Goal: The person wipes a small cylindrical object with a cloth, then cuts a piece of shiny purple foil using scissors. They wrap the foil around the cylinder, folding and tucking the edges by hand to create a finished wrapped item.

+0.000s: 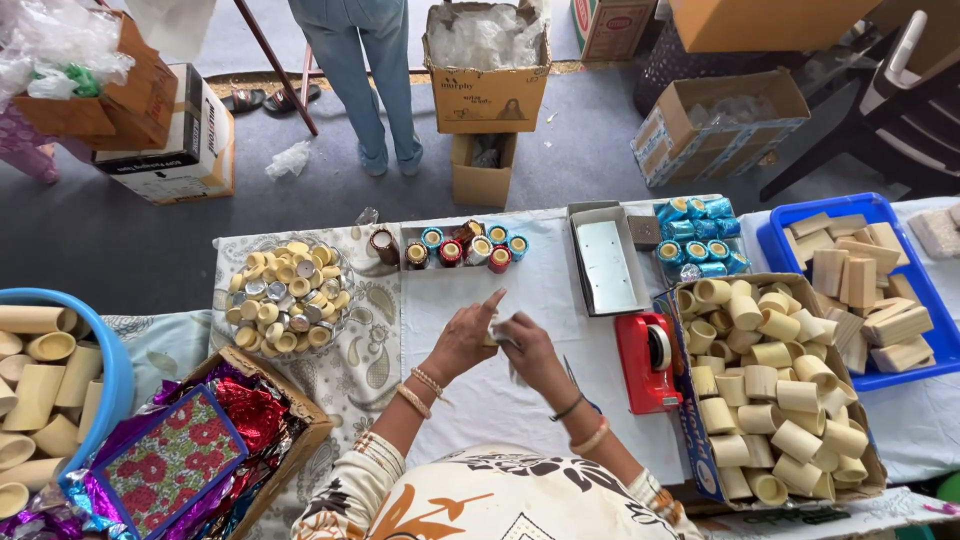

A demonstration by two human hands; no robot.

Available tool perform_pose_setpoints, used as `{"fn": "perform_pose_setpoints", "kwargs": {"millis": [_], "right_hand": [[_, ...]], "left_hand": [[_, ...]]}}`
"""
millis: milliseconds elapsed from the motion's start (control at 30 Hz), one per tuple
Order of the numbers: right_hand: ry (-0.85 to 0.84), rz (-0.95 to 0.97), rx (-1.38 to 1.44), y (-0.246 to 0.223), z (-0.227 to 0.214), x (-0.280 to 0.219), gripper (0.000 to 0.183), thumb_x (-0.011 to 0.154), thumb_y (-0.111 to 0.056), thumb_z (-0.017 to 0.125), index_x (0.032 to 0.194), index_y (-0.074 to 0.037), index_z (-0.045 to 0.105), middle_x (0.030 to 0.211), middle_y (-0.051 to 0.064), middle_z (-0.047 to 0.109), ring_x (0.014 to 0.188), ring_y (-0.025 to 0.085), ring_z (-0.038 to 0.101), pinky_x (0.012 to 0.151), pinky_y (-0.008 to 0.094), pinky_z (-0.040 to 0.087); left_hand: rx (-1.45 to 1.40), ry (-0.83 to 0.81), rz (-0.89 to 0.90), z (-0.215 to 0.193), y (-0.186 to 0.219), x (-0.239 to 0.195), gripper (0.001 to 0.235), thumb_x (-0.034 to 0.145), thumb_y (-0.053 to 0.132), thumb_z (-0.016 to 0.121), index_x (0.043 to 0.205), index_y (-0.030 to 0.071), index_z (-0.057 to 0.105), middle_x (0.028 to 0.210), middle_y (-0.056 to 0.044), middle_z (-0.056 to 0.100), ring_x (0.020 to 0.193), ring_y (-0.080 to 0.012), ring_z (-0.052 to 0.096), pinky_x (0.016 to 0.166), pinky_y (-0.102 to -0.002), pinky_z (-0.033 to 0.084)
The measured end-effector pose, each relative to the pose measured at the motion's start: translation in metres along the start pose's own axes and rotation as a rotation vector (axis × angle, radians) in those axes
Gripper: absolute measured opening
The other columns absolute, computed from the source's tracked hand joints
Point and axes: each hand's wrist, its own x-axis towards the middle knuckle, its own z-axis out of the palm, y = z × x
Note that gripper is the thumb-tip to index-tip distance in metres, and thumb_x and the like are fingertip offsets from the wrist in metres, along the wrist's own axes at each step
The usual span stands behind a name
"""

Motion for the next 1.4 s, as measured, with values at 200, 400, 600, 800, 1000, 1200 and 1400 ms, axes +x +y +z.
{"fn": "perform_pose_setpoints", "kwargs": {"millis": [200, 400, 600, 800, 1000, 1200, 1400], "right_hand": [[0.062, 0.199, 0.175, 0.052, -0.030, -0.001, 0.021, 0.087, 0.003, 0.064, 0.105, 0.003, 0.073, 0.097, 0.007, 0.071, 0.083, 0.018, 0.070, 0.075, 0.029, 0.057], [0.213, -0.071, -0.059, -0.032, 0.051, -0.015, 0.045, 0.100, -0.005, 0.056, 0.142, 0.005, 0.046, 0.129, 0.020, 0.041, 0.125, 0.030, 0.042, 0.105, 0.037, 0.040], [0.045, 0.405, 0.773, -0.021, 0.062, -0.015, 0.049, 0.099, -0.024, 0.058, 0.139, -0.006, 0.037, 0.126, 0.010, 0.052, 0.117, 0.022, 0.051, 0.098, 0.034, 0.046], [0.032, 0.421, 0.434, 0.036, 0.083, -0.026, 0.056, 0.103, -0.054, 0.045, 0.128, -0.005, 0.054, 0.098, 0.011, 0.069, 0.083, 0.019, 0.066, 0.072, 0.034, 0.055], [-0.225, 0.704, 0.934, 0.008, 0.058, -0.026, 0.051, 0.101, -0.058, 0.047, 0.137, -0.022, 0.054, 0.088, 0.003, 0.062, 0.064, 0.012, 0.060, 0.048, 0.029, 0.048], [0.025, 0.896, 1.015, 0.054, 0.084, -0.032, 0.061, 0.101, -0.062, 0.035, 0.105, -0.007, 0.060, 0.069, 0.005, 0.063, 0.053, 0.014, 0.059, 0.044, 0.028, 0.047], [-0.181, 0.835, 0.987, 0.192, 0.131, -0.085, 0.025, 0.102, -0.030, 0.054, 0.102, -0.007, 0.064, 0.075, 0.002, 0.064, 0.054, 0.010, 0.052, 0.042, 0.024, 0.034]], "left_hand": [[-0.616, 0.126, -0.329, 0.012, -0.015, -0.010, 0.078, 0.079, 0.020, 0.083, 0.142, 0.014, 0.038, 0.116, -0.007, 0.057, 0.100, -0.0178, 0.065, 0.086, -0.030, 0.057], [-1.469, 0.207, -0.498, 0.054, -0.039, -0.011, 0.042, 0.111, 0.044, 0.053, 0.129, 0.007, 0.047, 0.111, -0.004, 0.055, 0.099, -0.0108, 0.057, 0.085, -0.026, 0.054], [-1.120, 0.448, -0.418, 0.071, -0.056, -0.003, 0.037, 0.101, 0.043, 0.060, 0.105, 0.007, 0.062, 0.099, -0.003, 0.057, 0.092, -0.0126, 0.060, 0.084, -0.028, 0.054], [-0.321, 0.494, -0.458, 0.067, -0.030, -0.007, 0.053, 0.110, 0.043, 0.056, 0.077, 0.000, 0.059, 0.075, -0.001, 0.053, 0.077, -0.0164, 0.051, 0.070, -0.035, 0.045], [-0.792, 0.553, -0.613, 0.109, -0.107, -0.024, 0.053, 0.107, 0.048, 0.061, 0.083, 0.001, 0.058, 0.074, -0.003, 0.055, 0.072, -0.0162, 0.050, 0.063, -0.033, 0.046], [-0.448, 0.511, -0.452, 0.081, -0.012, -0.013, 0.047, 0.090, 0.034, 0.080, 0.113, 0.008, 0.048, 0.104, -0.010, 0.063, 0.093, -0.0251, 0.064, 0.082, -0.037, 0.054], [0.071, 0.411, 0.056, 0.081, -0.019, -0.030, 0.056, 0.087, 0.037, 0.081, 0.124, 0.014, 0.047, 0.123, -0.010, 0.053, 0.123, -0.0287, 0.049, 0.107, -0.052, 0.030]]}}
